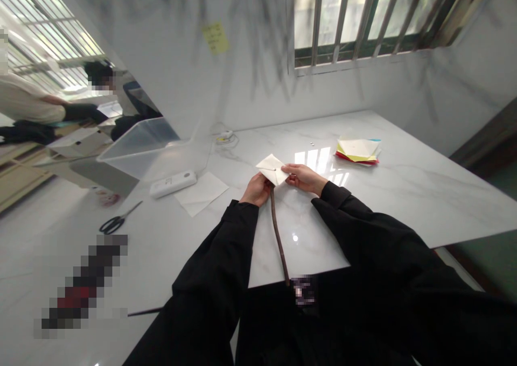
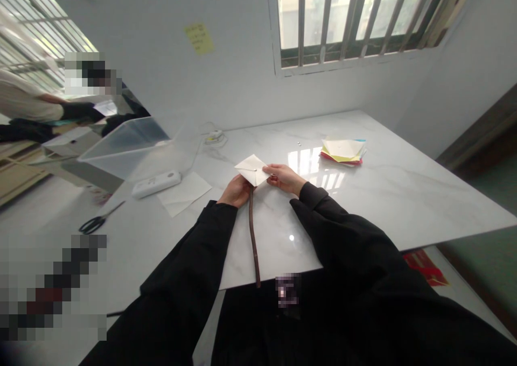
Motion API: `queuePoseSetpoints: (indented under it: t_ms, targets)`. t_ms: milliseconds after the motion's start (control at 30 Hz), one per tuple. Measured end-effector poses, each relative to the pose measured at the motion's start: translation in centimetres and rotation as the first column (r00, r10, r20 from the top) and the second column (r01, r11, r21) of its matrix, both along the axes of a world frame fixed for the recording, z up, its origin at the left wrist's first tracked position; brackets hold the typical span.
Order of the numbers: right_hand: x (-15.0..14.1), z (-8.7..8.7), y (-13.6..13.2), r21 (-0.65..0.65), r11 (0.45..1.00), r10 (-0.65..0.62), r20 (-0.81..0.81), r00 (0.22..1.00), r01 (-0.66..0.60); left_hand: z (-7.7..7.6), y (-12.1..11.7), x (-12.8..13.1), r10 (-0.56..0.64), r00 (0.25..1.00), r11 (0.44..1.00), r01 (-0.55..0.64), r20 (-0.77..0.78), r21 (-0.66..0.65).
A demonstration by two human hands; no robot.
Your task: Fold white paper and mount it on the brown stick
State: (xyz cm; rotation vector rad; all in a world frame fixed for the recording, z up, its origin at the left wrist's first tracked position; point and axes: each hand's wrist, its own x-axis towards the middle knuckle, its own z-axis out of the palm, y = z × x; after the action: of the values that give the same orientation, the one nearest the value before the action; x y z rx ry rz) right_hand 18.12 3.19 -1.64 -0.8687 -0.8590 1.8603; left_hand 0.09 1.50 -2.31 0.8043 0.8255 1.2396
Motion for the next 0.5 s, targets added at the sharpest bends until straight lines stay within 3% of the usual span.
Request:
queuePoseSetpoints:
  t_ms: [167, 233, 333, 400, 500]
  targets:
    - [-0.2, -0.2, 0.0, 0.024, 0.999, -0.043, 0.012, 0.999, 0.043, -0.4, 0.3, -0.3, 0.072, 0.996, 0.997, -0.071, -0.06, 0.022]
    - [-0.1, -0.2, 0.1, 0.028, 0.995, -0.094, 0.036, 0.995, 0.093, -0.5, 0.6, -0.6, 0.153, 0.976, 0.987, -0.145, -0.156, 0.066]
    - [0.3, -0.3, 0.4, 0.047, 0.985, -0.169, 0.104, 0.98, 0.165, -0.3, 1.0, -1.1, 0.35, 0.884, 0.935, -0.309, -0.309, 0.175]
    - [0.5, -0.4, 0.5, 0.068, 0.975, -0.218, 0.142, 0.966, 0.211, 0.2, 0.9, -1.2, 0.424, 0.85, 0.904, -0.378, -0.312, 0.199]
    - [0.4, -0.4, 0.4, 0.102, 0.966, -0.25, 0.163, 0.954, 0.236, 1.0, 0.2, -0.8, 0.312, 0.919, 0.95, -0.293, -0.242, 0.111]
